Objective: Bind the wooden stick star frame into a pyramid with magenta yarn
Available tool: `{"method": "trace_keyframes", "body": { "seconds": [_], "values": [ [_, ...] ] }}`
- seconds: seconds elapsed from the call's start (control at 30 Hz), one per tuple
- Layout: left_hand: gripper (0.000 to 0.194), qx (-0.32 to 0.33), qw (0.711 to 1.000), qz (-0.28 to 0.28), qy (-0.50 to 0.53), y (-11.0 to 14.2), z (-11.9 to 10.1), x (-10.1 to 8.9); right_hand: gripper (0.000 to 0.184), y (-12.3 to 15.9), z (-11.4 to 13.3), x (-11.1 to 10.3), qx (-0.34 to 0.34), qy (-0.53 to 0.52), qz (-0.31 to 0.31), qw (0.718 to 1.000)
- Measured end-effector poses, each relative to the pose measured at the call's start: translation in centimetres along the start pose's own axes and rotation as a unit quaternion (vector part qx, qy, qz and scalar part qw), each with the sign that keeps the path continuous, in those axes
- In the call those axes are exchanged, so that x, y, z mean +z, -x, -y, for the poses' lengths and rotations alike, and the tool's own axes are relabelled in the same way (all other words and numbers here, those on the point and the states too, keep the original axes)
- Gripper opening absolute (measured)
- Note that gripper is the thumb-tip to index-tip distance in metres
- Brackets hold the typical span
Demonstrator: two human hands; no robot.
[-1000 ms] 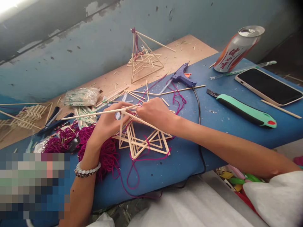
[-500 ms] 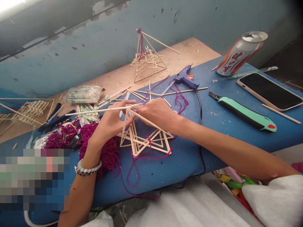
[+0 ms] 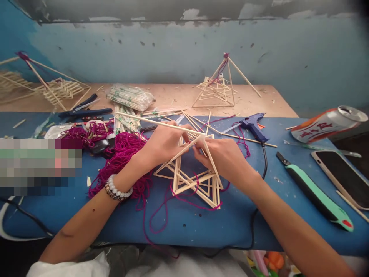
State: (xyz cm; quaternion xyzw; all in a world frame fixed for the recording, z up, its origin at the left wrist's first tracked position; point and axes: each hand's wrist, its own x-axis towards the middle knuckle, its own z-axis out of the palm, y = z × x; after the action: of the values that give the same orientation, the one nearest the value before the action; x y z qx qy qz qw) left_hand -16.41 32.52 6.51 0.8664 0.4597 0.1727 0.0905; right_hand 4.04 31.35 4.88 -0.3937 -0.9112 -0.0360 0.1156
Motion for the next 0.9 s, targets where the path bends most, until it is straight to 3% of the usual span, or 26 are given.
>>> {"method": "trace_keyframes", "body": {
  "seconds": [0.3, 0.7, 0.9],
  "values": [
    [0.028, -0.024, 0.999, -0.016, 0.04, 0.2, 0.1, 0.2, 0.033, -1.1, 0.3, 0.9, -0.003, 0.104, -0.019, 0.994],
    [0.029, -0.021, 0.991, -0.025, 0.126, 0.3, 0.4, 0.2, 0.032, -1.1, 0.3, 1.1, -0.015, 0.093, -0.033, 0.995],
    [0.029, -0.03, 0.991, -0.022, 0.132, 0.5, 0.4, 0.3, 0.03, -0.7, 0.0, 1.2, -0.052, 0.093, -0.094, 0.99]
  ]
}}
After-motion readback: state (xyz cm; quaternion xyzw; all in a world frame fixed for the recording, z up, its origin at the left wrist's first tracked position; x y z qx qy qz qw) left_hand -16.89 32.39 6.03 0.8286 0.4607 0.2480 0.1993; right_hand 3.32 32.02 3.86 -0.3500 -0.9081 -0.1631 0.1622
